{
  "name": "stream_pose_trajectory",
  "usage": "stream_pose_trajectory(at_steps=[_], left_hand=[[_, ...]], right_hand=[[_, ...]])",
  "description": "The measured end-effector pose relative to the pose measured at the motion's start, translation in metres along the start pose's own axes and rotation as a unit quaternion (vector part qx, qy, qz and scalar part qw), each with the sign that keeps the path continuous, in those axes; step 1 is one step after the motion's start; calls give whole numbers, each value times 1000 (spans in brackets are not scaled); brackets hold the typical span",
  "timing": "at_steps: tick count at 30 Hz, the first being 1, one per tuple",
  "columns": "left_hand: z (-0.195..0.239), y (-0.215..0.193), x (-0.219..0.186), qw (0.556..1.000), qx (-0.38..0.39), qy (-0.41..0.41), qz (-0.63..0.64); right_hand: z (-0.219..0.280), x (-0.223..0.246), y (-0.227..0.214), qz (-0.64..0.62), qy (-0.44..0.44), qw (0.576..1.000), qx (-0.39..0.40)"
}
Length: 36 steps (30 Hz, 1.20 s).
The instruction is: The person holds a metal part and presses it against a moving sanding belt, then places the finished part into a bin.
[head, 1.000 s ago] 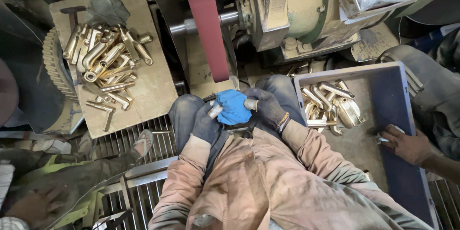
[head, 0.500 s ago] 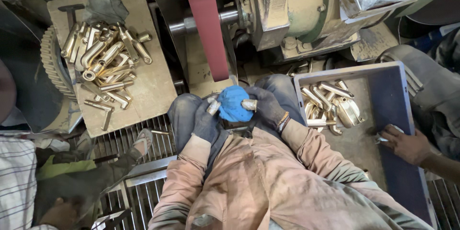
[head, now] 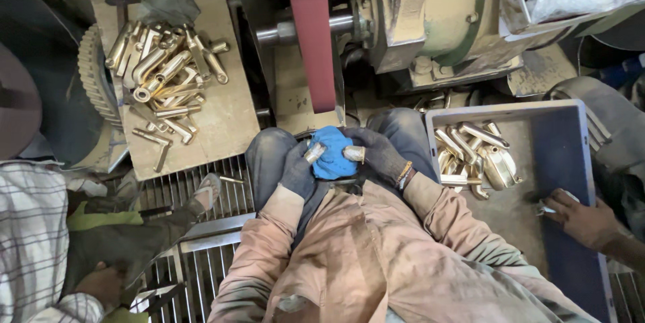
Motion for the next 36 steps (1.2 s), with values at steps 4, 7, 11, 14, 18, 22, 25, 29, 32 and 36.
stream_pose_trajectory(at_steps=[4,7,11,14,18,22,25,29,32,36], left_hand=[[-1,0,0,999,-35,-33,22],[-7,-6,7,999,-33,-13,-16],[-14,-8,8,993,-85,47,-67],[-4,-2,-2,968,-127,101,-190],[5,6,6,857,-33,288,-425],[-37,-17,57,975,-43,16,-219],[-23,-22,49,930,-52,26,-364],[-10,-10,19,936,-50,75,-340],[11,-5,-10,931,-115,109,-330],[56,-16,-71,842,-229,247,-422]], right_hand=[[-1,-8,2,-60,21,997,45],[2,-13,-3,-27,32,999,23],[0,-4,-8,17,2,1000,-13],[0,0,-6,118,3,993,-22],[2,-5,-2,91,34,995,3],[5,-5,-3,78,-45,991,102],[6,-6,0,75,-45,988,124],[9,-7,-1,-54,25,994,90],[5,-4,-2,-76,35,995,55],[4,-2,-2,-112,40,992,51]])
Point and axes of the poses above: each hand's wrist, its own z-axis away from the middle knuckle, its own y-axis out of the palm, x = y × z, the point moved 4 cm from there along -z, towards the middle knuckle, and after that the axes turned 8 degrees about -y, right-handed, at the moved point
